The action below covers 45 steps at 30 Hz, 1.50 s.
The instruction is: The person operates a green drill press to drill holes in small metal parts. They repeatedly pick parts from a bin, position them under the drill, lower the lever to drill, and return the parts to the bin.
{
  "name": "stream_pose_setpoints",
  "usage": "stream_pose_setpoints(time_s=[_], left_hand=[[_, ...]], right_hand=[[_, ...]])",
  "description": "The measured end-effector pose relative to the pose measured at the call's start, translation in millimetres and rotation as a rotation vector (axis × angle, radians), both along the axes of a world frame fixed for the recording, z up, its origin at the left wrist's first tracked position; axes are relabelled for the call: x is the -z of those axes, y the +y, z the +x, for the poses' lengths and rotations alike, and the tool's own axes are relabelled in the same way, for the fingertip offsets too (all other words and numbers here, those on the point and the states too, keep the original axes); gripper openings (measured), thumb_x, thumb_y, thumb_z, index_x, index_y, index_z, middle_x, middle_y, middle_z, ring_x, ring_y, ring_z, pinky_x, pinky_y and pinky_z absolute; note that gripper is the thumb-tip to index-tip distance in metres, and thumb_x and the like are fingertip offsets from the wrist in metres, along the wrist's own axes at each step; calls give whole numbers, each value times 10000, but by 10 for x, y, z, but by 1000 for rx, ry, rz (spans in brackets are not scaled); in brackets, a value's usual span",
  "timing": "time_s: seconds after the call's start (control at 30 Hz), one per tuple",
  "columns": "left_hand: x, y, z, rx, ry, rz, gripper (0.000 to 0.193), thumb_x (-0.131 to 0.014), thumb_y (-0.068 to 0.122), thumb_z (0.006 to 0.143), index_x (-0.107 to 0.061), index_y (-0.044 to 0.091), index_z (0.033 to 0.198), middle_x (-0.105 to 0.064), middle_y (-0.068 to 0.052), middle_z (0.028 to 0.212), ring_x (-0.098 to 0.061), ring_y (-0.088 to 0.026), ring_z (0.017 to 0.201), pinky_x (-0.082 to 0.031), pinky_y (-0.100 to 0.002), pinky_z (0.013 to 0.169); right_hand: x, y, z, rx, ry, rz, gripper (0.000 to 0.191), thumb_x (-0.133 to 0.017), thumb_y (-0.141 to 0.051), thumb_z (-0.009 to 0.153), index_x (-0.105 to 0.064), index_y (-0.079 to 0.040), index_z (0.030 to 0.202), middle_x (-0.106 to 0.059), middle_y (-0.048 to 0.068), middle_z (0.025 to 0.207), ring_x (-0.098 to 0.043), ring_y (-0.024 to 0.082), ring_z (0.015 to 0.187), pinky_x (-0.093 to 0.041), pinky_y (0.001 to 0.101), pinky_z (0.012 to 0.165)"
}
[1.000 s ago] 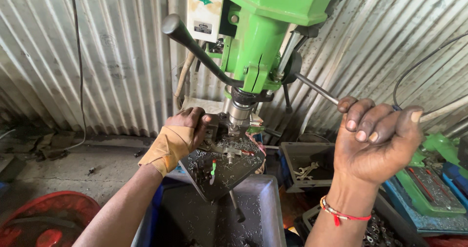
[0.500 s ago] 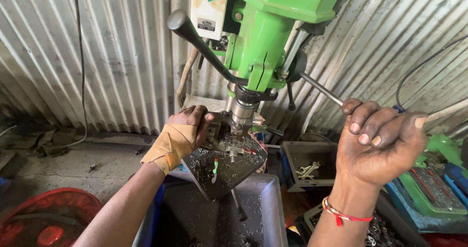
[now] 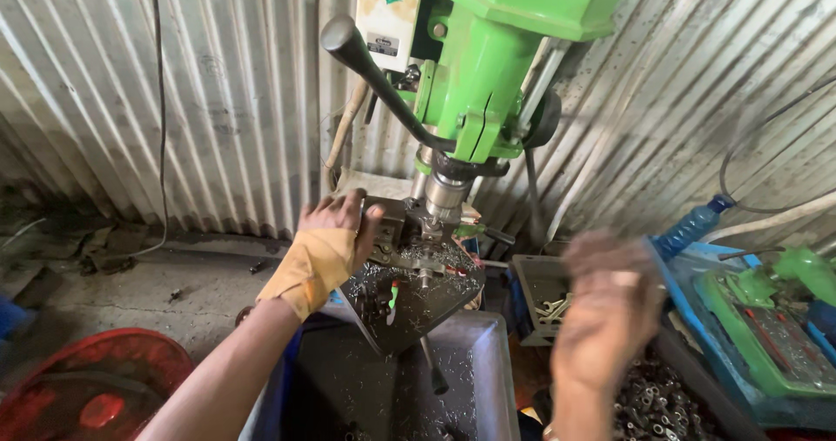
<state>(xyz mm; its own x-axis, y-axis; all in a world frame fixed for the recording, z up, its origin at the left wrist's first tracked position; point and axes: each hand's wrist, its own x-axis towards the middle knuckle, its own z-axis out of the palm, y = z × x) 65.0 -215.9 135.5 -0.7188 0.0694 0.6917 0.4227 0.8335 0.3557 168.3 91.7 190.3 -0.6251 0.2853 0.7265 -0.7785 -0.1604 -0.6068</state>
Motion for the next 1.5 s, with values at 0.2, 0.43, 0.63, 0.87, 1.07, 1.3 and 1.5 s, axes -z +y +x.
stream_pose_setpoints(time_s=[0.2, 0.43, 0.63, 0.87, 1.07, 1.3, 1.5], left_hand=[[175, -34, 587, -82, -252, -35, 351, -545, 361, 1021, -602, 109, 784, -635, -154, 542, -632, -386, 486, -523, -526, 576], [273, 36, 938, -48, -115, 23, 292, -547, 288, 998, -588, 107, 773, -612, -157, 497, -610, -398, 432, -514, -521, 507], [291, 72, 910, -100, -254, -14, 357, -537, 299, 1042, -571, 82, 760, -603, -168, 494, -606, -393, 423, -497, -523, 452], [332, 40, 875, -91, -185, 23, 378, -553, 305, 1020, -582, 91, 709, -601, -178, 503, -604, -401, 431, -498, -521, 455], [354, 27, 865, -46, -159, 50, 341, -564, 284, 1012, -590, 77, 742, -615, -178, 527, -604, -405, 442, -490, -516, 444], [347, 5, 837, -67, -141, 5, 304, -586, 291, 971, -595, 94, 741, -616, -179, 515, -608, -405, 439, -482, -523, 443], [335, 36, 815, -55, -150, -9, 279, -584, 275, 962, -600, 87, 757, -617, -170, 513, -609, -394, 429, -482, -519, 432]], right_hand=[[799, -498, -328, -312, -855, -120, 321, -607, -225, 968, -631, 12, 1184, -730, 174, 1098, -723, 286, 969, -586, 463, 862], [1131, -834, -1021, -653, -1055, -437, 288, -624, -268, 970, -636, -43, 1149, -737, 167, 1052, -730, 294, 966, -573, 433, 901], [1019, -659, -359, -376, -774, -675, 285, -657, -218, 946, -633, 24, 1095, -723, 153, 912, -699, 260, 814, -594, 395, 756], [634, -383, 46, -107, -613, -667, 527, -620, -481, 917, -625, 40, 1001, -689, 134, 845, -629, 221, 718, -529, 332, 665], [709, -1004, -44, 209, -330, 987, 400, -818, -331, 837, -721, -54, 1107, -733, 97, 1050, -672, 284, 986, -516, 411, 884], [644, -1203, -218, 290, -275, 1190, 349, -854, -242, 754, -755, -69, 1041, -680, 154, 1194, -563, 395, 1150, -409, 510, 997], [600, -783, -23, 395, -520, 1048, 312, -739, -147, 891, -698, -50, 1185, -705, 155, 1137, -650, 349, 1070, -510, 449, 924]])
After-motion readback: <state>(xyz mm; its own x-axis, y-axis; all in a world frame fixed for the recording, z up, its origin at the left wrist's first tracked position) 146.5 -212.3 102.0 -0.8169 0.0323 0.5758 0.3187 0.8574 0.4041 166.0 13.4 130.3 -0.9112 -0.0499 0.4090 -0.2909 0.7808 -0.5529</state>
